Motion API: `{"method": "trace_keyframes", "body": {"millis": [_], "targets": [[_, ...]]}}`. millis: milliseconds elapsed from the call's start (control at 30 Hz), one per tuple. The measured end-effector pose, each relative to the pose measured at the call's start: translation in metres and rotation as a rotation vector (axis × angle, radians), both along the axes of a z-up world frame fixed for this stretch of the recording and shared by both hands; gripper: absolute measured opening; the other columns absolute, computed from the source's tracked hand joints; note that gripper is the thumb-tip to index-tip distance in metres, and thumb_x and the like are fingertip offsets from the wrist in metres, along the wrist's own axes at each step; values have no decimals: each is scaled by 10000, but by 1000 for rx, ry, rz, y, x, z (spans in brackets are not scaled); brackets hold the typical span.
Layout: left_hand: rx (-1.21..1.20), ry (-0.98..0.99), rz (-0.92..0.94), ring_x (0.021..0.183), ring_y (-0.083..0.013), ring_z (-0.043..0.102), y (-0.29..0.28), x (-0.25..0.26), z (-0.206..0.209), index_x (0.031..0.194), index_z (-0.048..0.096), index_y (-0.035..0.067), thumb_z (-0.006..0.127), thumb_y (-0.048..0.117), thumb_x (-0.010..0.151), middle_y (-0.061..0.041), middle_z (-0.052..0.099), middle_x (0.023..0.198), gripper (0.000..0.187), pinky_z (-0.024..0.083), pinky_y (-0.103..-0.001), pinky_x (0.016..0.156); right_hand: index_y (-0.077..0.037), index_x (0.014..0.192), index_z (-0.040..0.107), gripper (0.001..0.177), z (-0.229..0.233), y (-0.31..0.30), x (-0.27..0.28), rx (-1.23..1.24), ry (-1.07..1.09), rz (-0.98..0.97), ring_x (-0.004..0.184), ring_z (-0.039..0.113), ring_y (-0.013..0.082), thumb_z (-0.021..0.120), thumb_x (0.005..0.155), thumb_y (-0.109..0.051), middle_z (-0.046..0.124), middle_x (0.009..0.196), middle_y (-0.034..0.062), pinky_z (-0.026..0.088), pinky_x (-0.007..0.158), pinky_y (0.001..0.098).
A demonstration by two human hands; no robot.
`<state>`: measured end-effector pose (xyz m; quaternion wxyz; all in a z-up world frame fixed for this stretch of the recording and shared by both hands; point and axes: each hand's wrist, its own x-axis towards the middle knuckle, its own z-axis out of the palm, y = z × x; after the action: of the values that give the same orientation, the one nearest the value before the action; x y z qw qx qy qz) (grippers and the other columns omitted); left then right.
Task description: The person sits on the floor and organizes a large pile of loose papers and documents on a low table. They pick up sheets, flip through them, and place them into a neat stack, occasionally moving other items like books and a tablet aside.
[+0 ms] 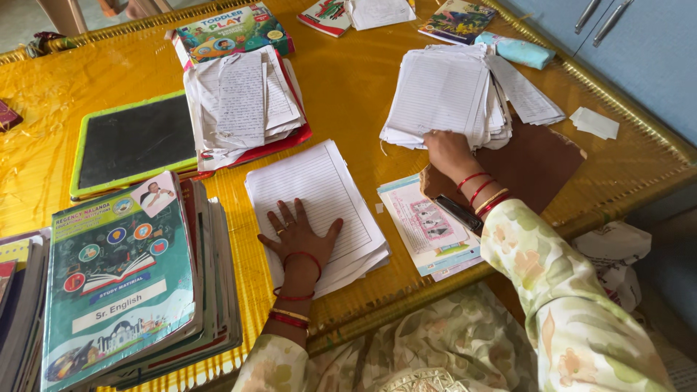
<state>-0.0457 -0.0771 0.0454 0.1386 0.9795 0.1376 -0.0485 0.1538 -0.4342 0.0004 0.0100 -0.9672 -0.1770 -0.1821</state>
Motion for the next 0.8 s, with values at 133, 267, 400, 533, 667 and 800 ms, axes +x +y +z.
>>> {"method": "trace_keyframes", "body": {"millis": [133, 267, 400, 533, 667, 800], "targets": [[-7, -1, -1, 1559, -388, -5, 0, 1, -1, 1630, 142, 175, 500, 852, 786, -144, 20, 1708, 1139, -5, -738, 1147, -61, 967, 687, 165, 30, 10, -7, 175, -63, 5, 777, 716, 381, 587, 1016, -182, 735, 854, 178, 560, 684, 503], [-20, -5, -6, 1561, -384, -4, 3, 3, -8, 1632, 151, 177, 486, 844, 803, -139, 31, 1707, 1116, -4, -731, 1155, -29, 1013, 613, 184, 62, 38, -17, 330, -162, -2, 752, 686, 433, 590, 1032, -211, 710, 830, 207, 533, 651, 535], [-48, -187, 11, 1552, -384, 71, 12, 10, -37, 1597, 281, 124, 435, 778, 878, -148, 138, 1696, 984, 17, -717, 1151, -32, 1064, 568, 203, 83, 88, -40, 395, -181, 65, 764, 674, 449, 592, 1049, -233, 698, 834, 223, 527, 663, 548], [-446, -306, 143, 1564, -323, 167, 35, 34, -81, 1528, 448, 139, 322, 677, 953, -103, 330, 1662, 798, 18, -671, 1216, -26, 1115, 553, 196, 92, 151, -93, 447, -117, 364, 758, 667, 448, 591, 1015, -191, 688, 854, 232, 524, 652, 546], [-1117, -629, 245, 1457, -336, 416, 73, 70, -142, 1452, 561, -1, 377, 631, 1033, -205, 536, 1544, 781, 235, -537, 1236, 5, 1249, 544, 360, 89, 199, -154, 303, 127, 576, 720, 672, 422, 615, 940, -166, 695, 846, 224, 540, 631, 531], [-1822, -724, 219, 1301, -260, 542, 118, 90, -180, 1483, 485, -54, 444, 601, 1023, -223, 587, 1421, 801, 367, -367, 1140, 36, 1136, 531, 331, 74, 214, -184, 199, 191, 933, 808, 670, 407, 642, 873, -131, 681, 1023, 251, 554, 732, 494]]}}
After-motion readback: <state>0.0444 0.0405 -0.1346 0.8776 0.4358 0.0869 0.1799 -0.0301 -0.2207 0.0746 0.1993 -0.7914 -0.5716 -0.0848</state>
